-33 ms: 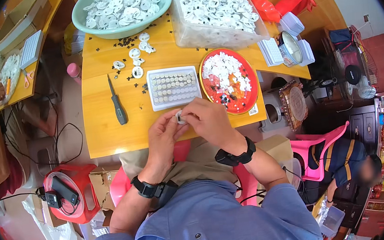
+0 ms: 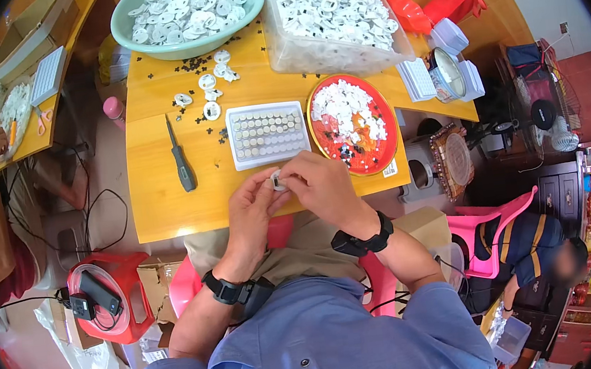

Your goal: Manually assemble small white circular plastic components by inserting small black pieces into them.

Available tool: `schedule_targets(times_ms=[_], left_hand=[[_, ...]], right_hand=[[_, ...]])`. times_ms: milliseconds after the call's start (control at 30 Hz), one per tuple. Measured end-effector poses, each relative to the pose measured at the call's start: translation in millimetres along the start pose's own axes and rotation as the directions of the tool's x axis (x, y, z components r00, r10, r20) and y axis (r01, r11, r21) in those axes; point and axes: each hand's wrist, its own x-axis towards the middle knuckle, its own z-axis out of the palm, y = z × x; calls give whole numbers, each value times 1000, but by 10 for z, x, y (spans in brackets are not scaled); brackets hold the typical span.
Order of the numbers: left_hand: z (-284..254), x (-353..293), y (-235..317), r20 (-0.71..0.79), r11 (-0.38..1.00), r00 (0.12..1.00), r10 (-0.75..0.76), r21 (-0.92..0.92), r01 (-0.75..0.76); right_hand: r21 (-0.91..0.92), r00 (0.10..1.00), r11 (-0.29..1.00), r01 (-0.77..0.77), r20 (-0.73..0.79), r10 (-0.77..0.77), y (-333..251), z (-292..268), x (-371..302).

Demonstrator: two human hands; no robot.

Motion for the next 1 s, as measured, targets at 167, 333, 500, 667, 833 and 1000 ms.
schedule_targets(times_ms=[167,333,500,667,833,1000], left_hand=[[8,-4,23,33,998,999,24,55,-25],[37,-20,57,67,997,998,-6,80,1],[85,-30,104,59,988,998,6,153,-15],[58,-46,133,51,981,998,25,193,-35],[80,-49,152,48,968,998,-30,252,17],[43,-13,142,19,983,999,-50,178,46]], right_hand=[[240,946,916,-322,48,320,-5,3,9],[450,898,778,-439,185,399,135,-15,-100],[503,892,738,-449,195,409,122,-197,-71],[60,924,928,-367,-90,371,527,-700,-54],[-155,910,896,-415,-86,407,1024,-994,-91],[-178,921,906,-383,1,389,1085,-979,-71]])
